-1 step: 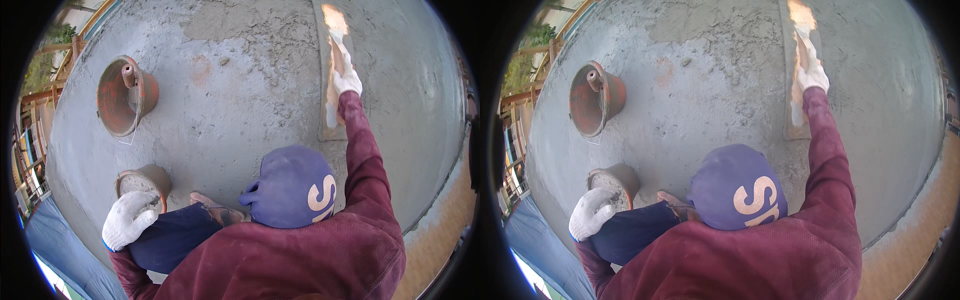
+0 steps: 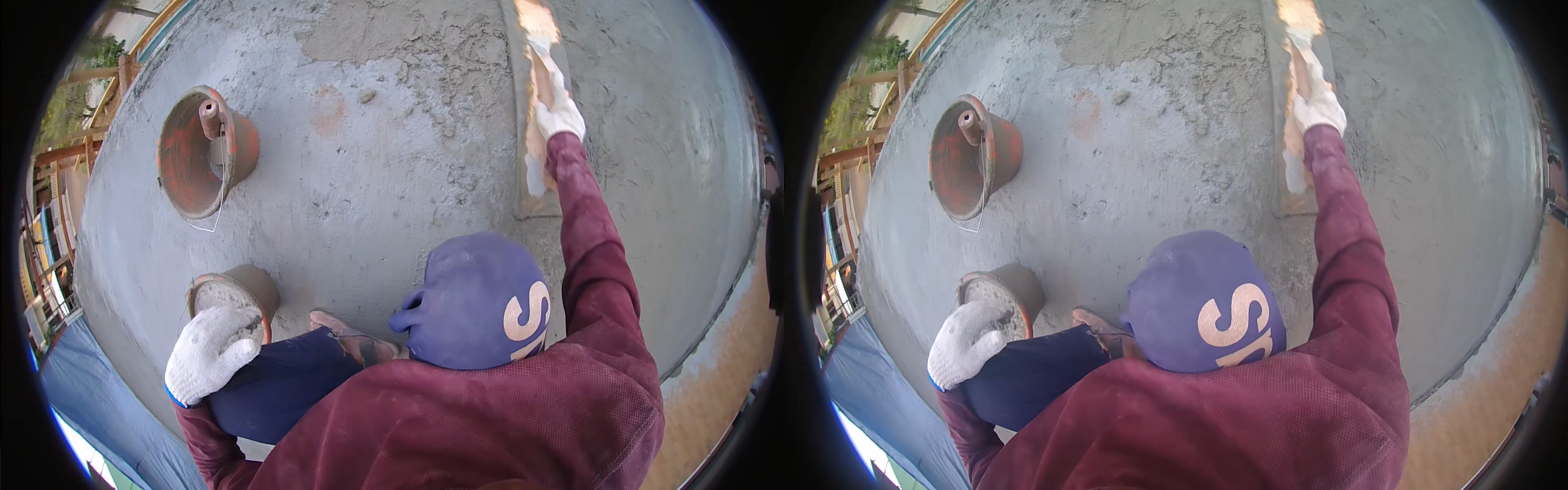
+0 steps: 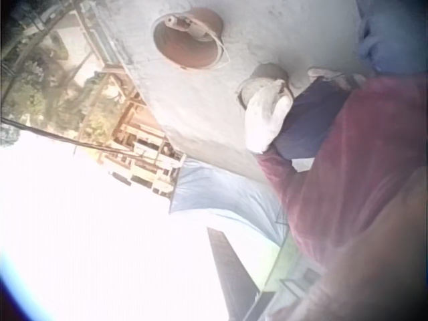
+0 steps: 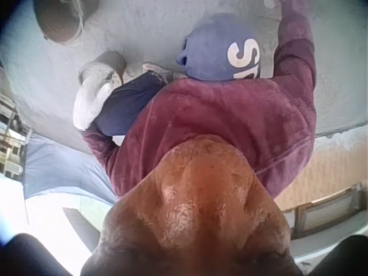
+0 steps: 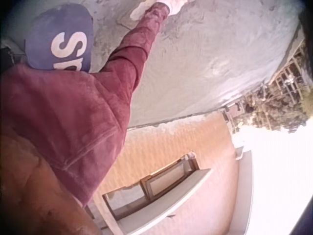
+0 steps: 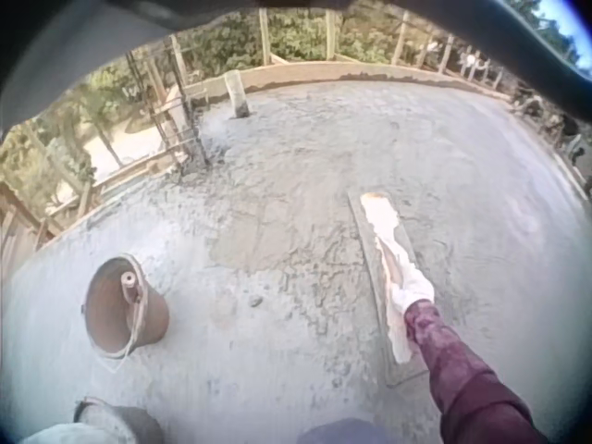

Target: The person scoops wet concrete from a bucket and spreads it onto a circular floor surface, then uses a wooden float to smooth the surface. The person repeatedly scoops and spreads concrete while squatting or sitting on the floor.

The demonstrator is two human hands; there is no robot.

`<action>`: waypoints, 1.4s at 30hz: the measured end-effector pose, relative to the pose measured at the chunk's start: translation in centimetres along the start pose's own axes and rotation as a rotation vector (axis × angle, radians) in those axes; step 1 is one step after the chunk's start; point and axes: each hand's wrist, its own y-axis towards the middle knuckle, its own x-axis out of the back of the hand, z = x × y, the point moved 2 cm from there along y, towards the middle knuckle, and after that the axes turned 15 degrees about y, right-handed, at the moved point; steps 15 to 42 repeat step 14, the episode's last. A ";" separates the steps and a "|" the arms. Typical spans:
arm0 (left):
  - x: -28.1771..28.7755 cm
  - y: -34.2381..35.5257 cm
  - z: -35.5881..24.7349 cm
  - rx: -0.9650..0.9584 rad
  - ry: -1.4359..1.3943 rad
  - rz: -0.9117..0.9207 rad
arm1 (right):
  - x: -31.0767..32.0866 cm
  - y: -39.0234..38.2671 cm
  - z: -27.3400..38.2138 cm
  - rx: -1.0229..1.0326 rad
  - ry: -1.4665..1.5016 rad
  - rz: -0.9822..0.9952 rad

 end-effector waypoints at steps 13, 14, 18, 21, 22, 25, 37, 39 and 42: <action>0.3 1.5 0.0 -0.126 -0.021 -0.057 | -0.2 -15.7 0.9 0.335 0.318 0.223; 0.1 0.8 0.7 -0.078 -0.017 -0.067 | 0.1 -15.3 0.7 0.332 0.311 0.211; 0.1 0.8 0.7 -0.078 -0.017 -0.067 | 0.1 -15.3 0.7 0.332 0.311 0.211; 0.1 0.8 0.7 -0.078 -0.017 -0.067 | 0.1 -15.3 0.7 0.332 0.311 0.211; 0.1 0.8 0.7 -0.078 -0.017 -0.067 | 0.1 -15.3 0.7 0.332 0.311 0.211; 0.1 0.8 0.7 -0.078 -0.017 -0.067 | 0.1 -15.3 0.7 0.332 0.311 0.211; 0.1 0.8 0.7 -0.078 -0.017 -0.067 | 0.1 -15.3 0.7 0.332 0.311 0.211; 0.1 0.8 0.7 -0.078 -0.017 -0.067 | 0.1 -15.3 0.7 0.332 0.311 0.211; 0.1 0.8 0.7 -0.078 -0.017 -0.067 | 0.1 -15.3 0.7 0.332 0.311 0.211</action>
